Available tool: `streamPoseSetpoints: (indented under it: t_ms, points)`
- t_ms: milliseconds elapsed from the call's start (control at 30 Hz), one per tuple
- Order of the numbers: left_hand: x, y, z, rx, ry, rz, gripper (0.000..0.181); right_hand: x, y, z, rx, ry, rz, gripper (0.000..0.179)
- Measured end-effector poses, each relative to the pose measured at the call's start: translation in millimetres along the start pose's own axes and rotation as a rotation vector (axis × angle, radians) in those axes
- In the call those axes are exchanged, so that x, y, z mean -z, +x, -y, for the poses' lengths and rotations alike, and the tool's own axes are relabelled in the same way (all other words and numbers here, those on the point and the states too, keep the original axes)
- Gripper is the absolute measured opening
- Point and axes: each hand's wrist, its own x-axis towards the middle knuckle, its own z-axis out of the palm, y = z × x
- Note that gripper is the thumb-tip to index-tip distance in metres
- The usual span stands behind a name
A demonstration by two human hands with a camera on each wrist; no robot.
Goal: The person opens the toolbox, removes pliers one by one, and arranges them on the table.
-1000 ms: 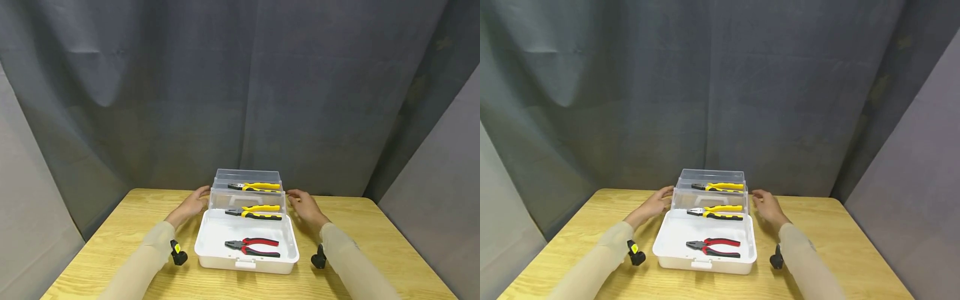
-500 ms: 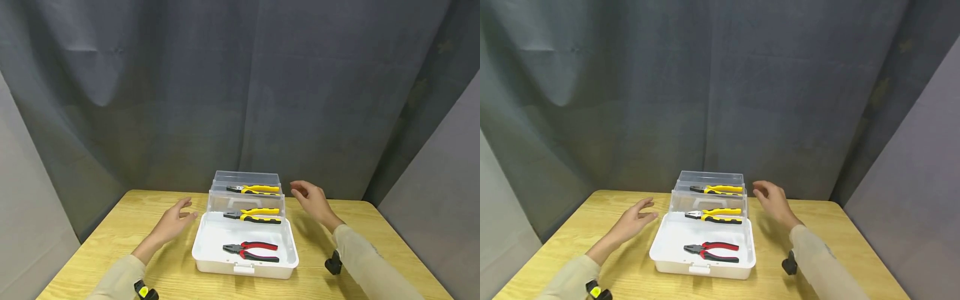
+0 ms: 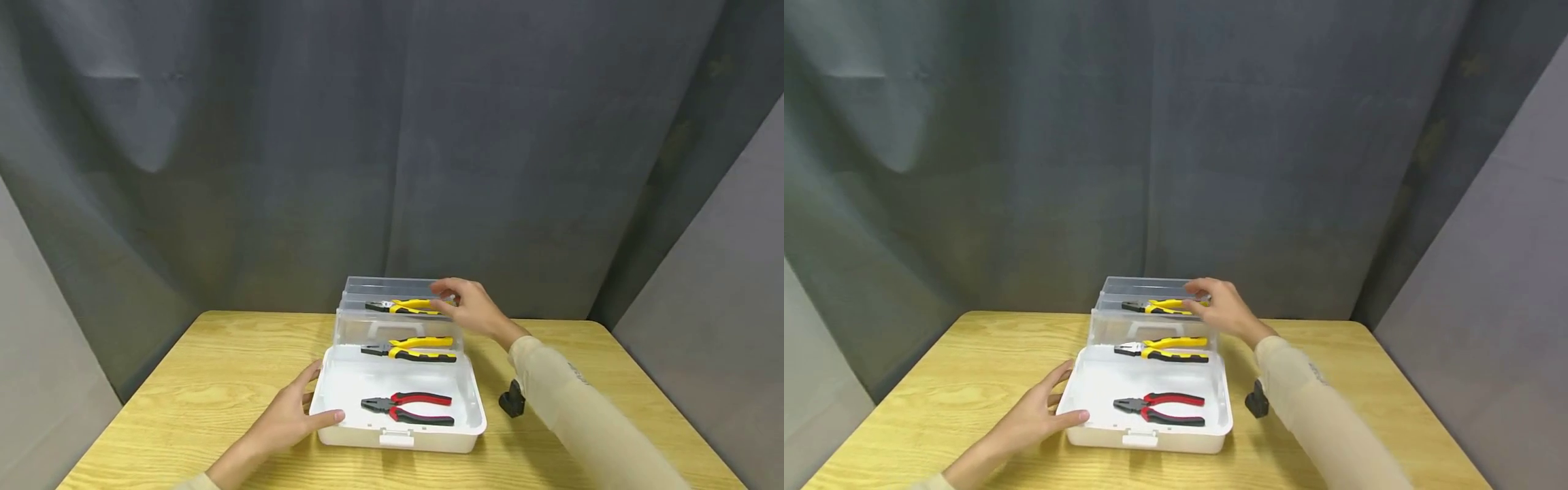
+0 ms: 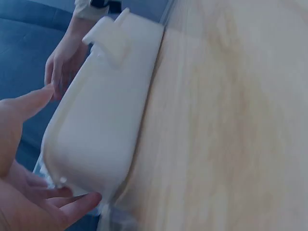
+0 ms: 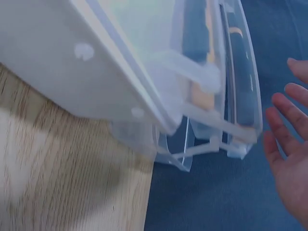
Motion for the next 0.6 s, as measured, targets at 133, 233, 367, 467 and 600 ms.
streamPoseSetpoints:
  t_ms: [133, 233, 367, 467, 600]
  points:
    - [-10.1, 0.5, 2.9, 0.045, -0.008, -0.062, 0.109, -13, 6.5, 5, 0.009, -0.029, 0.056, 0.039]
    - [-12.6, -0.7, 5.8, 0.093, 0.027, -0.102, 0.114, -24, 9.7, 8, 0.002, -0.062, 0.112, 0.045]
    - [-12.5, -4.7, 8.3, 0.109, 0.026, -0.063, 0.118, -37, 10.7, 10, -0.01, -0.156, 0.197, 0.047]
    - [-12.3, -7.3, 10.2, 0.085, 0.013, -0.026, 0.12, -41, 9.3, 10, -0.027, -0.202, 0.232, 0.038]
    - [-13.1, -5.3, 12.5, 0.035, 0.001, -0.011, 0.117, -38, 10.9, 8, -0.03, -0.2, 0.248, 0.027]
